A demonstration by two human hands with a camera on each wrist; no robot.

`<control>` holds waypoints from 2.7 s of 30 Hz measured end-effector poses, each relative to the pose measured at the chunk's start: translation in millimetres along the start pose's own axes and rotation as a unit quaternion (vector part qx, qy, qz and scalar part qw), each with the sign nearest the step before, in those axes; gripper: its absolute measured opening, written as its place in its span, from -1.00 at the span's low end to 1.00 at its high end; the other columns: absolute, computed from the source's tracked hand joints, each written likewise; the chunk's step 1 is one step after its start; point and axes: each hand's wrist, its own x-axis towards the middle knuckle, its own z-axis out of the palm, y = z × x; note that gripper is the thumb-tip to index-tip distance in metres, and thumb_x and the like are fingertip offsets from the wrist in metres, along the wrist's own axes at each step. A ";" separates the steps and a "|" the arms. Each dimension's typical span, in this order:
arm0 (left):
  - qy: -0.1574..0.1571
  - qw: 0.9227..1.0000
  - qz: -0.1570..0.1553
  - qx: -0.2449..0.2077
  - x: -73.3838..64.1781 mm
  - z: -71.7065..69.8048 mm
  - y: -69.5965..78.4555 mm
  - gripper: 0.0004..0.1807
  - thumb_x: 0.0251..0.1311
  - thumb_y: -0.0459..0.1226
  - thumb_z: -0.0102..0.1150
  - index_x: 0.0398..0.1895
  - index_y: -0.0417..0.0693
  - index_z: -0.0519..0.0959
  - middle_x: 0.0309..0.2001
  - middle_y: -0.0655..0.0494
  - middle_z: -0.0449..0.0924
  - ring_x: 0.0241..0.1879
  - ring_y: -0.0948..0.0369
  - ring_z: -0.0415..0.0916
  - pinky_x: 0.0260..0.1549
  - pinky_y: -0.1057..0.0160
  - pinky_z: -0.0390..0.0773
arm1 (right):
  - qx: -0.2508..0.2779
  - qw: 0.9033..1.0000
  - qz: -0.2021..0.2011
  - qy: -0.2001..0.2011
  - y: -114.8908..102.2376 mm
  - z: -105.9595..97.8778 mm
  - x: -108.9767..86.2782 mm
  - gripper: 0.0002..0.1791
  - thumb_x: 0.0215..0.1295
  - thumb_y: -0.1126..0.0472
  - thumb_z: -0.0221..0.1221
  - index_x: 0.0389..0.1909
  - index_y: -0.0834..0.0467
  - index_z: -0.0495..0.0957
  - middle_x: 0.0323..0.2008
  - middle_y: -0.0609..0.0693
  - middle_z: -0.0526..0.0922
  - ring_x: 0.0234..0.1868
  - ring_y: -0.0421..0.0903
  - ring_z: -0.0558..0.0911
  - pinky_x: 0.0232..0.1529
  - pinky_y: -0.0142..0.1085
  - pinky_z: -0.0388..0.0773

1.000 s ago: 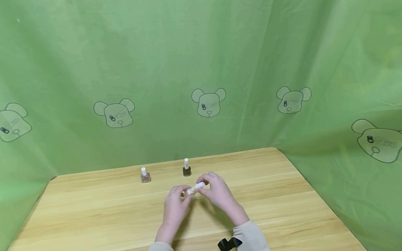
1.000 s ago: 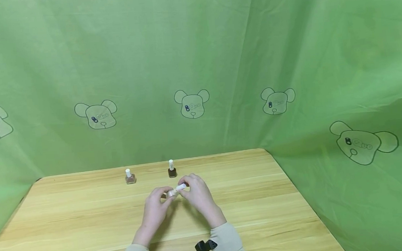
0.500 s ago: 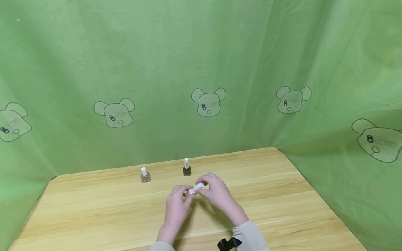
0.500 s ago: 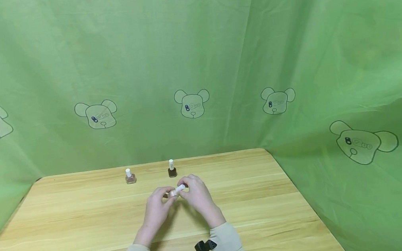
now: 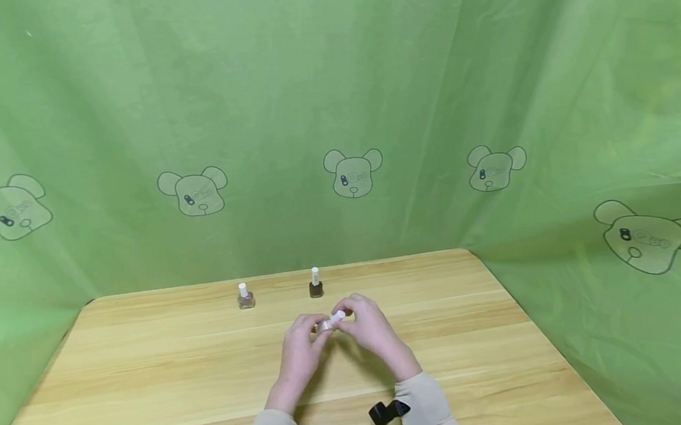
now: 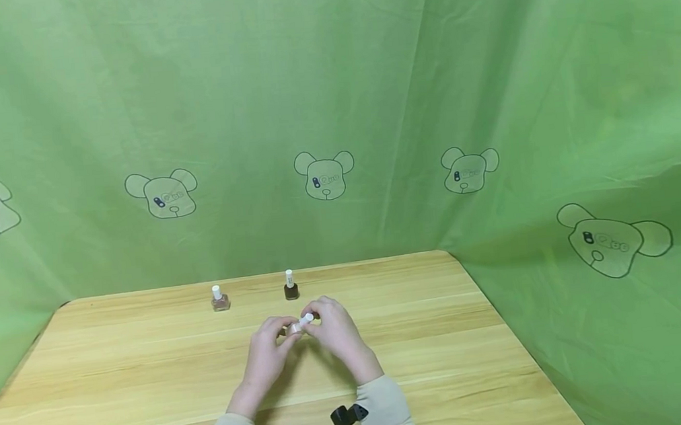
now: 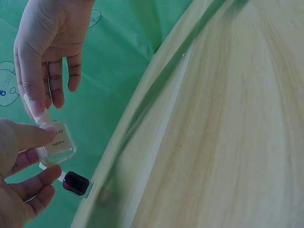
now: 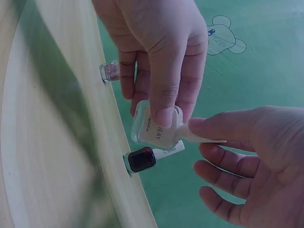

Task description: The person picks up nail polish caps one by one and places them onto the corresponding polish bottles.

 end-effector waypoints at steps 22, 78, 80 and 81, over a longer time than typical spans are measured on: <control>-0.048 0.983 -0.057 -0.169 2.5 1.0 -3.8 -0.64 0.13 -0.20 0.34 -0.04 -0.18 0.63 -0.04 -0.13 0.65 -0.15 0.06 0.65 -0.11 0.35 0.68 | 0.189 0.981 -0.003 -0.044 15.1 -9.2 2.9 -0.70 0.35 0.19 0.16 0.05 0.15 0.61 0.06 0.11 0.68 0.08 0.07 0.62 0.06 -0.20 0.56; -0.029 0.978 -0.066 -0.194 4.4 -1.7 6.6 -0.60 0.15 -0.16 0.32 0.01 -0.19 0.61 -0.04 -0.12 0.66 -0.17 0.06 0.66 -0.16 0.44 0.65 | 0.228 0.972 -0.035 -0.052 26.3 -7.9 6.7 -0.59 0.37 0.14 0.15 0.20 0.15 0.50 0.07 0.09 0.68 0.08 0.05 0.64 0.22 -0.03 0.51; -0.029 0.979 -0.063 -0.190 4.4 -1.5 6.4 -0.60 0.14 -0.16 0.32 0.00 -0.19 0.62 -0.05 -0.10 0.66 -0.18 0.08 0.66 -0.17 0.45 0.65 | 0.222 0.974 -0.026 -0.041 26.0 -7.7 6.8 -0.62 0.35 0.14 0.18 0.15 0.15 0.54 0.03 0.07 0.70 0.03 0.01 0.65 0.18 -0.06 0.53; -0.028 0.980 -0.062 -0.189 4.4 -1.4 6.4 -0.60 0.14 -0.16 0.32 0.00 -0.19 0.62 -0.06 -0.10 0.66 -0.18 0.09 0.66 -0.17 0.45 0.65 | 0.219 0.975 -0.021 -0.034 26.0 -7.4 7.1 -0.63 0.33 0.14 0.19 0.12 0.14 0.56 0.01 0.06 0.71 0.00 -0.02 0.65 0.15 -0.09 0.54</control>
